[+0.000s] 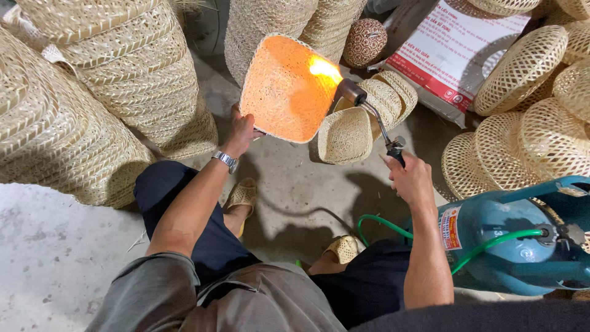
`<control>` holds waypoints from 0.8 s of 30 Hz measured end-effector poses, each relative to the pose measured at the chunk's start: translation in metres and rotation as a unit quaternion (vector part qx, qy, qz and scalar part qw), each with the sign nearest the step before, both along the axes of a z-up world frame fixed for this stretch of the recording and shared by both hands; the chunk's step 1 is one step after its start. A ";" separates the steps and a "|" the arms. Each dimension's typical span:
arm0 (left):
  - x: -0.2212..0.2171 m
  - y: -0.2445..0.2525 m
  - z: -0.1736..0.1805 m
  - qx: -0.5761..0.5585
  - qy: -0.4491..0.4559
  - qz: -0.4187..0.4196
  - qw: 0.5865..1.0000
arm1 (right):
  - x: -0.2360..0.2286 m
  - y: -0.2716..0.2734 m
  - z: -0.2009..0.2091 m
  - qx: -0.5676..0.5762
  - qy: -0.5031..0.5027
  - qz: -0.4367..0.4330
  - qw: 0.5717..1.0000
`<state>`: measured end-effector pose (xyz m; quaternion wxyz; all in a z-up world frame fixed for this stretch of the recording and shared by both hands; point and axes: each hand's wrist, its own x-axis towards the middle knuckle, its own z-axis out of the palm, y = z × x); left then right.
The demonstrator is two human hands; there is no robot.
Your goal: The person uses a blowtorch connected to a gas cylinder to apply flame to the surface of woven baskets. They pick up baskets from a stack, rotate them to treat different sides, and place them back down. The process is repeated for multiple baskets.
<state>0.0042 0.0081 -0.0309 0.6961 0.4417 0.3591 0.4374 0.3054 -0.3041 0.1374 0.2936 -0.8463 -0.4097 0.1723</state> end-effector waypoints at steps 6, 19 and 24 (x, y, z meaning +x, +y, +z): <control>-0.004 0.019 -0.019 0.196 0.132 0.017 0.972 | -0.005 0.008 0.016 -0.002 -0.006 0.007 1.000; 0.025 -0.007 -0.011 -0.039 0.045 0.000 0.998 | -0.029 0.016 0.013 0.047 -0.018 0.019 0.999; 0.034 -0.041 -0.030 -0.102 -0.100 -0.031 0.989 | -0.030 0.006 -0.041 0.154 0.083 -0.063 0.983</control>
